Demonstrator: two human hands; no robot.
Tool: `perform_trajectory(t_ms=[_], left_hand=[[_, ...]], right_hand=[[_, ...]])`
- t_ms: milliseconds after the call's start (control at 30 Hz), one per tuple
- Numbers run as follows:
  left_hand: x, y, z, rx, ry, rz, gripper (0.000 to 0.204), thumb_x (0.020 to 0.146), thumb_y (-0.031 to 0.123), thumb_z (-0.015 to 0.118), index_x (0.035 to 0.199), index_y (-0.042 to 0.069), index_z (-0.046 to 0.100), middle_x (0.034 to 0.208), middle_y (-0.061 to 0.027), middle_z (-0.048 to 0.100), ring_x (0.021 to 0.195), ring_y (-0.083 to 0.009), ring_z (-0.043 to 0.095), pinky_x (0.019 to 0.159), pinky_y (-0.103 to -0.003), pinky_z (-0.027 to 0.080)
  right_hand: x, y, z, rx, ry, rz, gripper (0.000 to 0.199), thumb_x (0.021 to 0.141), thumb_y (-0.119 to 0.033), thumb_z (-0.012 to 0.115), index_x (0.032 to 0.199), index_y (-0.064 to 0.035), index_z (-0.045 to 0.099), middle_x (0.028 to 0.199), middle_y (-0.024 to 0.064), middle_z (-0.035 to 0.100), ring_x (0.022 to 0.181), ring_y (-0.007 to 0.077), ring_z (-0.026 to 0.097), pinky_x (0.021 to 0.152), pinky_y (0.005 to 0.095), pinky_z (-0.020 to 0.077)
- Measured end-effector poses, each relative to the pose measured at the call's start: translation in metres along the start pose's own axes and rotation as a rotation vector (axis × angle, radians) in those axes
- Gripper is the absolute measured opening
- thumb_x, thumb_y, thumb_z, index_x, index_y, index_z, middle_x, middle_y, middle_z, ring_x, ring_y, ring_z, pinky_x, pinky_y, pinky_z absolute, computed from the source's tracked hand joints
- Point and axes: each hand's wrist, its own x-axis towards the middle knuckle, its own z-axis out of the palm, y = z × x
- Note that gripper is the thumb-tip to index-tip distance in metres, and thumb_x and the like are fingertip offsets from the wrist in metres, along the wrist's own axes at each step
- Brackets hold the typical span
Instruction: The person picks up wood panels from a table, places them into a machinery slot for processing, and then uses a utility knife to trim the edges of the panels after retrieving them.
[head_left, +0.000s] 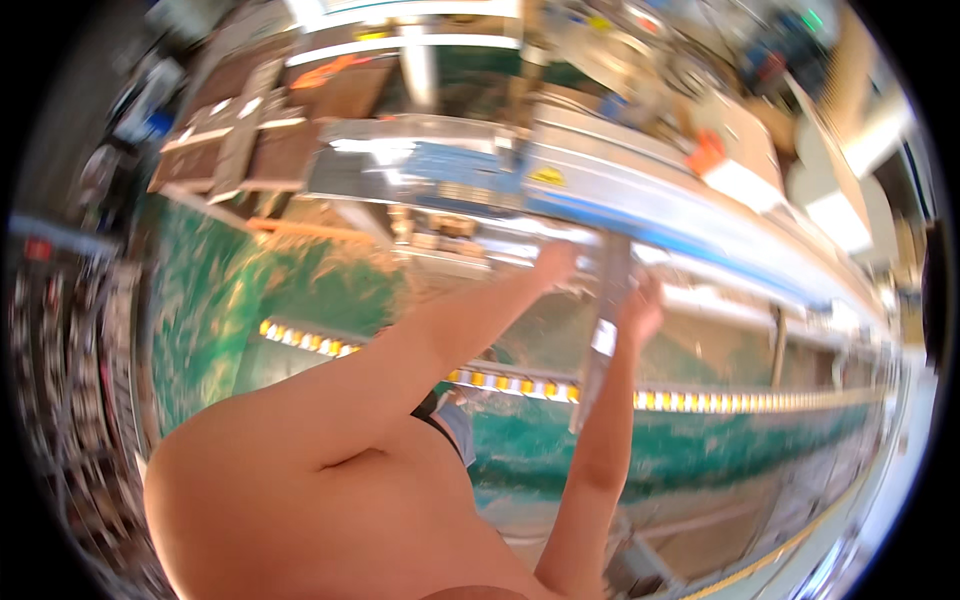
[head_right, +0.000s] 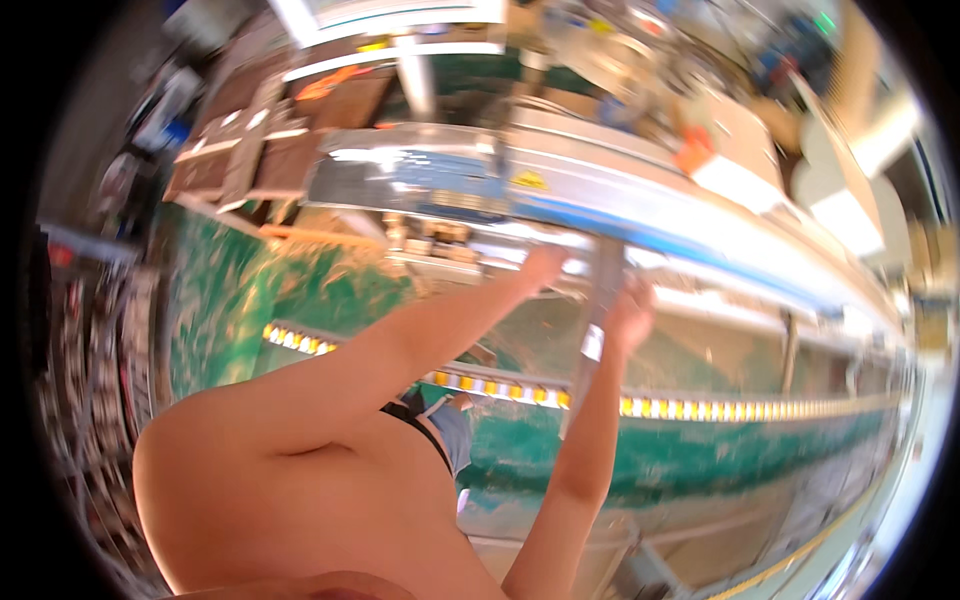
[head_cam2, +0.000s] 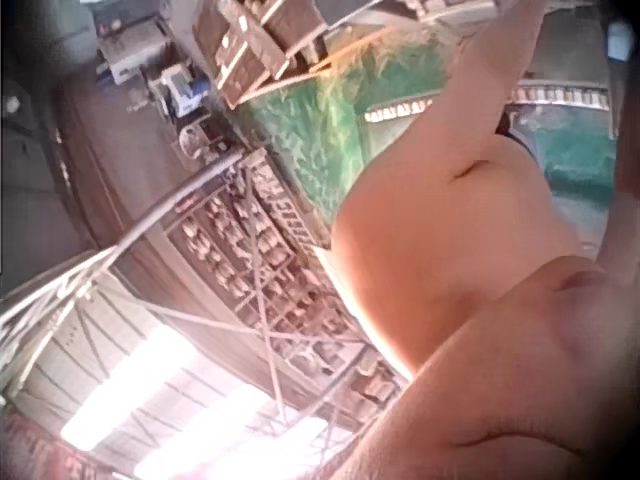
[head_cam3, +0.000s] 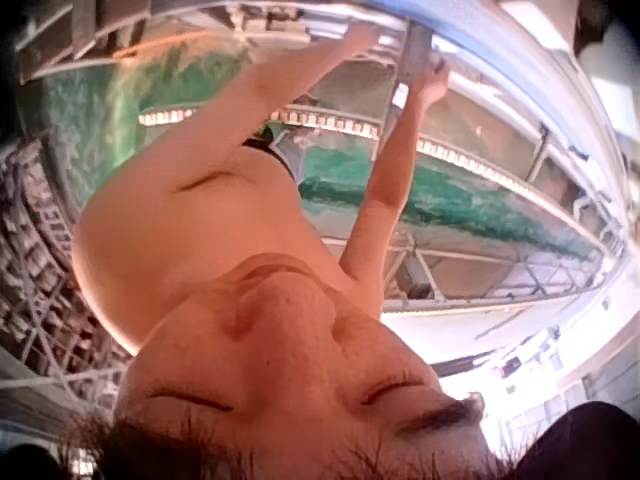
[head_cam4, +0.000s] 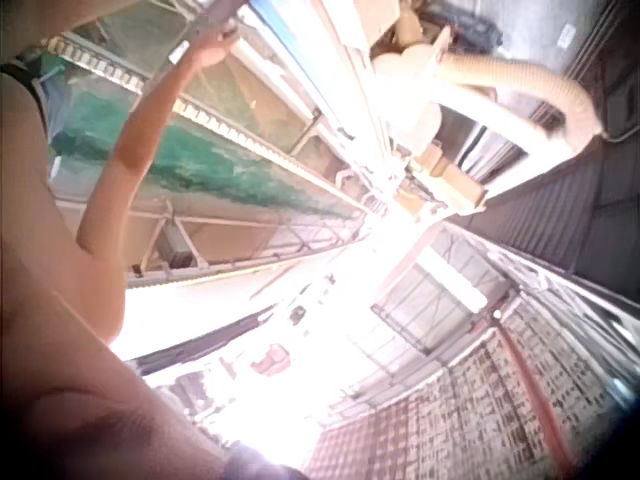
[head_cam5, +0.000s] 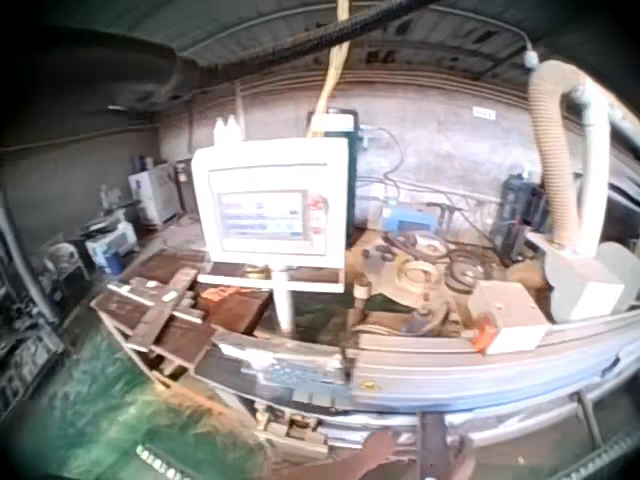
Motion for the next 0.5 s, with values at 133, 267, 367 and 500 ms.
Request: perform_trajectory(t_ms=[133,267,367,500], left_hand=[[-0.108,-0.065,-0.123,-1.107,-0.243,-0.736,0.023,0.084,0.024,0.063,0.092,0.003,0.066,0.07,-0.0081,0.064,0.064,-0.0114,0.061,0.058,-0.03,0.052],[-0.234,-0.222,-0.23,-1.254,0.357,-0.991,0.033,0.084,0.01,0.058,0.116,0.002,0.053,0.098,-0.0099,0.064,0.083,-0.0193,0.063,0.065,-0.032,0.053],[-0.31,-0.367,-0.291,-1.275,0.953,-1.148,0.024,0.088,0.025,0.057,0.104,0.007,0.056,0.09,-0.0083,0.061,0.082,-0.0235,0.061,0.07,-0.038,0.051],[-0.318,-0.441,-0.385,-1.481,1.215,-0.994,0.057,0.087,0.041,0.06,0.128,0.005,0.04,0.112,-0.0118,0.055,0.099,-0.0262,0.057,0.083,-0.034,0.049]], right_hand=[[-0.112,-0.045,-0.02,0.077,-0.094,0.232,0.033,0.094,-0.028,0.05,0.099,0.003,0.061,0.069,0.0082,0.061,0.062,0.0133,0.055,0.06,0.029,0.0452],[-0.208,-0.061,0.018,0.411,-0.213,0.246,0.024,0.091,-0.018,0.057,0.105,0.0008,0.06,0.07,0.0066,0.063,0.064,0.0126,0.06,0.056,0.0247,0.0474],[-0.241,-0.116,0.054,0.618,-0.304,0.387,0.026,0.089,-0.016,0.059,0.109,0.0017,0.058,0.073,0.0084,0.064,0.069,0.0141,0.063,0.057,0.0251,0.0484],[-0.241,-0.113,0.133,0.297,-0.764,0.323,0.025,0.09,-0.023,0.058,0.098,0.0007,0.06,0.082,0.0081,0.065,0.073,0.0163,0.065,0.059,0.0247,0.0491]])
